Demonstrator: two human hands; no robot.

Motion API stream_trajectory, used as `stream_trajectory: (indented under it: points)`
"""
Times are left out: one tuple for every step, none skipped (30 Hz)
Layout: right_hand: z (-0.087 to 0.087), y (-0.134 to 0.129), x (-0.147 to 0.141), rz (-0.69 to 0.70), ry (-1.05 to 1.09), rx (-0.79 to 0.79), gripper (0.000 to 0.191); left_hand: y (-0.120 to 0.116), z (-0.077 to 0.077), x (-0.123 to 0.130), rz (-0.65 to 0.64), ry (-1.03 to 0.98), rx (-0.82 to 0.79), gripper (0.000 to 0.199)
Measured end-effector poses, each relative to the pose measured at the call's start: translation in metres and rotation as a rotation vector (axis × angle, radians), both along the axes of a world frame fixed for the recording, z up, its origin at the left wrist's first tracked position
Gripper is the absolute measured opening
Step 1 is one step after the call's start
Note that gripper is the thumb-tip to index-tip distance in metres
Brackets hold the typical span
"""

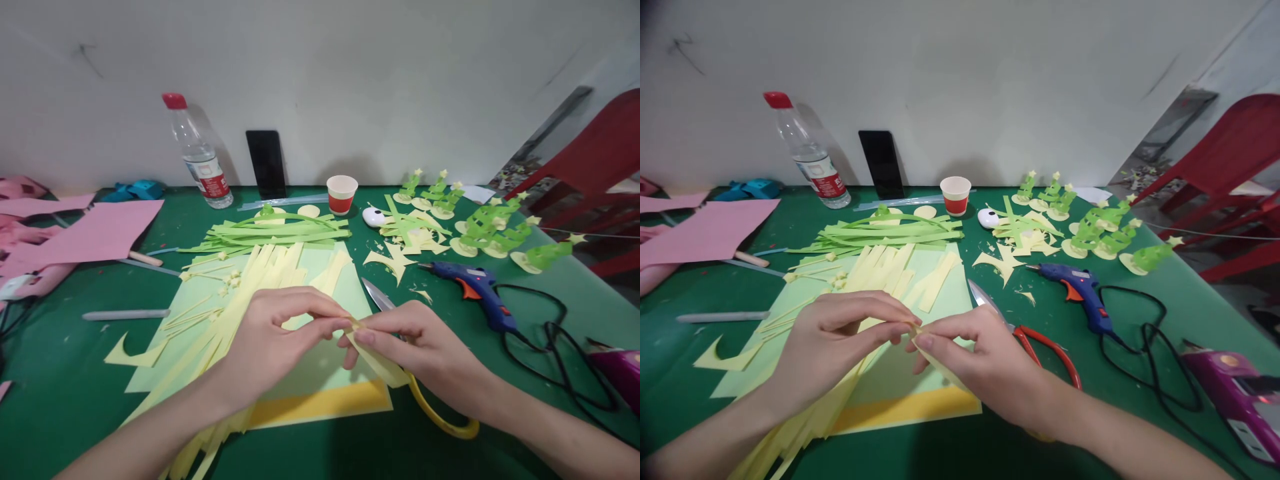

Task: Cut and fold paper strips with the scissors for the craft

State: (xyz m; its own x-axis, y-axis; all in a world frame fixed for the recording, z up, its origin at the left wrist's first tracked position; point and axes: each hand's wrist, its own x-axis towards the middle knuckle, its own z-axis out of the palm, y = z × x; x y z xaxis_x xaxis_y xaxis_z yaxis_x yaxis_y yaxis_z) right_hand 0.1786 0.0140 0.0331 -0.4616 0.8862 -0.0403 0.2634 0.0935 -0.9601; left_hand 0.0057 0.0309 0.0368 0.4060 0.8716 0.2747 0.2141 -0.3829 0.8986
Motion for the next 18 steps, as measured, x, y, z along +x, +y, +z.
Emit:
stream_trajectory:
  points:
    - [0.000, 0.000, 0.000, 0.000, -0.006, 0.013, 0.038, -0.001, 0.001, 0.000, 0.009, -0.009, -0.021, 0.015]
    - [0.001, 0.000, 0.001, -0.006, -0.008, 0.022, 0.038, -0.001, 0.002, 0.001, 0.012, -0.014, -0.037, 0.017]
    - [0.001, -0.001, 0.001, -0.017, -0.010, 0.026, 0.037, -0.001, 0.004, 0.001, 0.009, -0.020, -0.046, 0.018]
    - [0.001, -0.001, 0.001, -0.026, -0.010, 0.029, 0.037, -0.002, 0.004, 0.001, 0.003, -0.029, -0.047, 0.019]
    - [0.001, -0.001, 0.002, -0.031, -0.008, 0.033, 0.037, -0.002, 0.005, 0.002, -0.004, -0.040, -0.046, 0.020]
    - [0.001, -0.001, 0.001, -0.029, -0.007, 0.042, 0.037, -0.002, 0.006, 0.002, -0.006, -0.051, -0.045, 0.020]
    - [0.001, -0.001, 0.001, -0.024, -0.010, 0.056, 0.037, -0.002, 0.006, 0.002, -0.002, -0.060, -0.046, 0.020]
    - [0.000, 0.000, 0.000, -0.015, -0.016, 0.077, 0.037, -0.002, 0.006, 0.002, 0.007, -0.066, -0.046, 0.019]
    - [-0.002, 0.000, -0.001, -0.004, -0.025, 0.111, 0.036, -0.002, 0.006, 0.002, 0.022, -0.066, -0.036, 0.018]
    - [-0.003, 0.000, -0.003, -0.002, -0.037, 0.163, 0.034, -0.003, 0.006, 0.002, 0.042, -0.059, -0.012, 0.017]
    - [-0.004, 0.001, -0.004, -0.017, -0.055, 0.231, 0.030, -0.003, 0.005, 0.002, 0.061, -0.043, 0.030, 0.017]
    - [-0.005, 0.001, -0.005, -0.051, -0.076, 0.315, 0.024, -0.004, 0.005, 0.000, 0.073, -0.018, 0.090, 0.017]
    - [-0.006, 0.001, -0.005, -0.103, -0.095, 0.418, 0.017, -0.005, 0.004, -0.001, 0.080, 0.015, 0.165, 0.017]
    - [-0.006, 0.000, -0.006, -0.164, -0.116, 0.526, 0.012, -0.006, 0.003, -0.003, 0.081, 0.057, 0.244, 0.017]
    - [-0.005, 0.000, -0.006, -0.219, -0.136, 0.629, 0.010, -0.007, 0.002, -0.004, 0.075, 0.103, 0.325, 0.017]
    - [-0.004, -0.001, -0.005, -0.261, -0.155, 0.716, 0.009, -0.008, 0.001, -0.006, 0.064, 0.149, 0.398, 0.017]
    - [-0.002, -0.002, -0.005, -0.280, -0.170, 0.786, 0.006, -0.008, -0.001, -0.007, 0.053, 0.192, 0.460, 0.017]
    - [-0.001, -0.003, -0.004, -0.283, -0.180, 0.839, 0.002, -0.009, -0.002, -0.008, 0.043, 0.225, 0.510, 0.016]
